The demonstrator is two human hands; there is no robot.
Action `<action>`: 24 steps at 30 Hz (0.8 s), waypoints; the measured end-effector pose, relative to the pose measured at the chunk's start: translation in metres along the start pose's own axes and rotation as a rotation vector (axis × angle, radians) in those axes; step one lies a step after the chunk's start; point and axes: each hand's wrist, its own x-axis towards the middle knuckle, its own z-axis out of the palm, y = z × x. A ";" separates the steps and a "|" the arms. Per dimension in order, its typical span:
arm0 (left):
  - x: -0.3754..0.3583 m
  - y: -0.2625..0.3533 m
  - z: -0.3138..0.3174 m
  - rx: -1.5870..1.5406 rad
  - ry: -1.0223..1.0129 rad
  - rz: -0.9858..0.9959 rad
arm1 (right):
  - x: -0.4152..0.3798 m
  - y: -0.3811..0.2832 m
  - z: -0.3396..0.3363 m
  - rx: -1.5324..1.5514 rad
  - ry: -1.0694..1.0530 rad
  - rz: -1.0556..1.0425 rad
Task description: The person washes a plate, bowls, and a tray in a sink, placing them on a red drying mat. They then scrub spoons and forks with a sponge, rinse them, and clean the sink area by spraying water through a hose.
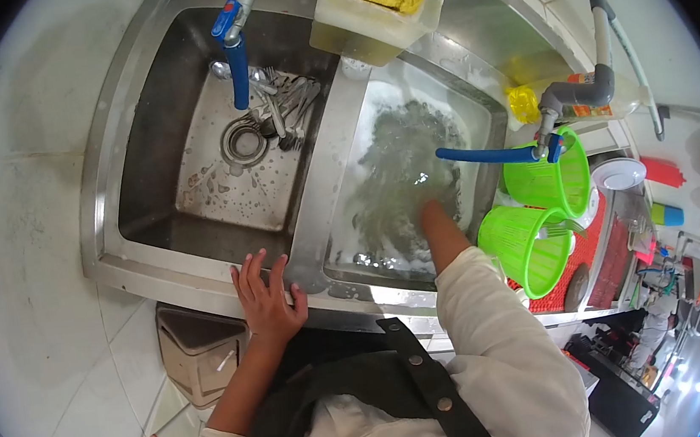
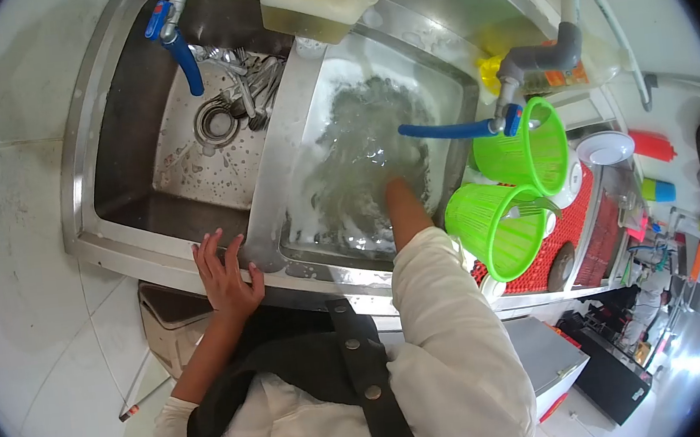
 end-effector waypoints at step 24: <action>0.000 0.006 -0.004 -0.026 0.012 0.019 | -0.001 0.006 -0.039 1.280 0.320 0.652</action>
